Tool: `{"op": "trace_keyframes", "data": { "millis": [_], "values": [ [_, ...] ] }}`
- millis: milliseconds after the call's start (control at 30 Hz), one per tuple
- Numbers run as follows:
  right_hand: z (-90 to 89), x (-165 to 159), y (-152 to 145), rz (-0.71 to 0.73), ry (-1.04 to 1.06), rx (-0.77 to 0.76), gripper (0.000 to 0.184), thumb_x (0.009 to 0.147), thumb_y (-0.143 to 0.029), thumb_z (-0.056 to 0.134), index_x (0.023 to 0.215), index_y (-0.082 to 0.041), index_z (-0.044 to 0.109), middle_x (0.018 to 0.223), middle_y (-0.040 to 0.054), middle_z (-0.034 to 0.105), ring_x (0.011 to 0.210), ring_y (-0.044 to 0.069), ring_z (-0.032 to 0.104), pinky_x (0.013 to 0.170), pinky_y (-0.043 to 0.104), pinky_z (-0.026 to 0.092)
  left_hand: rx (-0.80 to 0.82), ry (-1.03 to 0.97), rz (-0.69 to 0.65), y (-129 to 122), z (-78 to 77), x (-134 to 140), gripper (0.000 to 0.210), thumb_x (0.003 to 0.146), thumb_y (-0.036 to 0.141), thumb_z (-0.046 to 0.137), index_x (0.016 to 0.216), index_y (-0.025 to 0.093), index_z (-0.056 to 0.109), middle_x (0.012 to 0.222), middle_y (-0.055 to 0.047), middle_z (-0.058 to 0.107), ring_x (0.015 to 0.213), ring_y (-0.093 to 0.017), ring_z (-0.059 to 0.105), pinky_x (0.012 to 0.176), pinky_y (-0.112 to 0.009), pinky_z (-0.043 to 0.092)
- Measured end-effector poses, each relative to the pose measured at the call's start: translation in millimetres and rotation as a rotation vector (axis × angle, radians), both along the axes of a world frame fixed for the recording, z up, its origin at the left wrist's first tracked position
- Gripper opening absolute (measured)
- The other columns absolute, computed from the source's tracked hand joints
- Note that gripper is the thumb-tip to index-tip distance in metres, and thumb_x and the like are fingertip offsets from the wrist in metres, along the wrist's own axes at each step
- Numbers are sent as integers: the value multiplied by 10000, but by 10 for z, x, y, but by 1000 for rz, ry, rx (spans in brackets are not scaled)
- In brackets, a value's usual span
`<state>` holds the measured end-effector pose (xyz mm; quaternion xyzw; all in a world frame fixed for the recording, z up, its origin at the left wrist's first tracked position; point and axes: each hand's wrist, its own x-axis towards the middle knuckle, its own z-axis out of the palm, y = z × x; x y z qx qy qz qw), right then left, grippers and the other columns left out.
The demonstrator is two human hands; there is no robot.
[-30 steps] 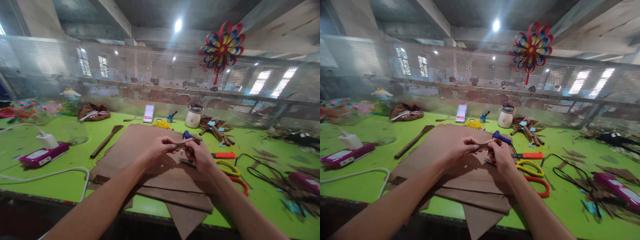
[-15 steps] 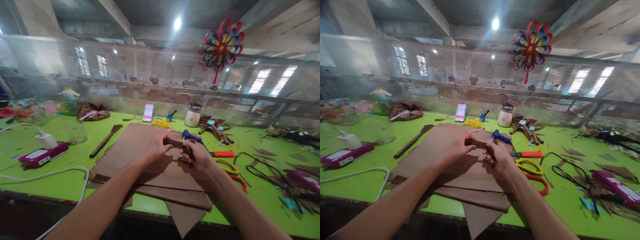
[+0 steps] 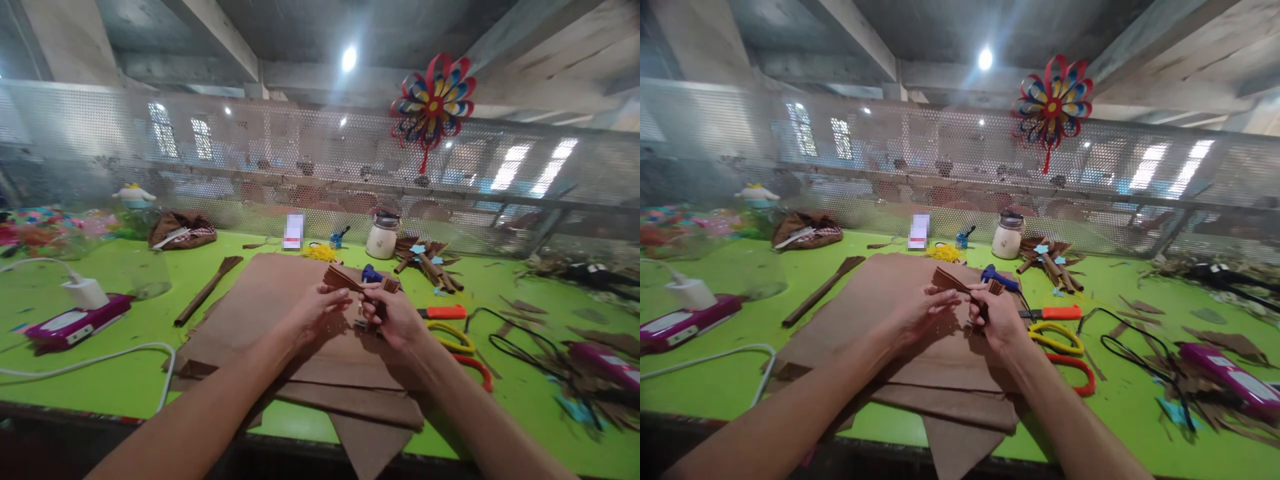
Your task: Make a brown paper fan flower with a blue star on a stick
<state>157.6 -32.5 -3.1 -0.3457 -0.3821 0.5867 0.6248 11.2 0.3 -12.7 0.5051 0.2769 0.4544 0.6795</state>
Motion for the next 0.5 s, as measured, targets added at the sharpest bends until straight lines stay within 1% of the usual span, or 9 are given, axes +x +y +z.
{"op": "trace_keyframes", "data": {
  "millis": [33, 100, 200, 267, 400, 500],
  "values": [
    [-5, -12, -5, -1, -10, 8, 180, 588, -187, 631, 743, -137, 556, 548, -16, 540, 393, 46, 391, 334, 146, 216, -15, 8, -10, -11, -28, 21, 267, 652, 291, 693, 821, 90, 646, 855, -114, 641, 739, -130, 576, 677, -251, 437],
    [-18, -38, -19, -1, -51, 23, 184, 590, -195, 633, 748, -128, 567, 543, -15, 540, 392, 47, 387, 336, 149, 206, 22, 25, 18, -30, -53, 47, 271, 669, 318, 674, 792, 76, 658, 794, -105, 644, 696, -120, 563, 639, -241, 416],
    [-39, -81, -47, -26, -137, 27, 158, 599, -211, 629, 724, -135, 569, 516, -31, 523, 375, 45, 362, 335, 158, 178, 117, 44, 81, -42, -22, 43, 263, 701, 316, 637, 790, 69, 653, 726, -89, 639, 660, -115, 552, 615, -237, 394],
    [-53, -108, -63, -65, -200, 24, 137, 609, -227, 627, 702, -148, 564, 480, -52, 490, 365, 46, 339, 341, 167, 175, 138, 51, 100, -42, 13, 28, 250, 707, 304, 625, 800, 73, 641, 719, -83, 637, 655, -115, 554, 613, -236, 393],
    [-65, -164, -88, -121, -358, 26, 139, 647, -283, 612, 621, -157, 558, 406, -69, 406, 354, 53, 290, 355, 192, 178, 115, 81, 151, -32, 55, 19, 199, 689, 248, 627, 813, 96, 595, 714, -59, 618, 626, -107, 559, 584, -225, 408],
    [-50, -205, -99, -161, -496, 57, 143, 641, -283, 621, 580, -160, 582, 390, -54, 408, 363, 70, 304, 369, 214, 200, 77, 146, 205, -19, 58, 33, 143, 679, 174, 601, 802, 114, 557, 645, -30, 585, 576, -103, 556, 533, -212, 410]
  ]
}}
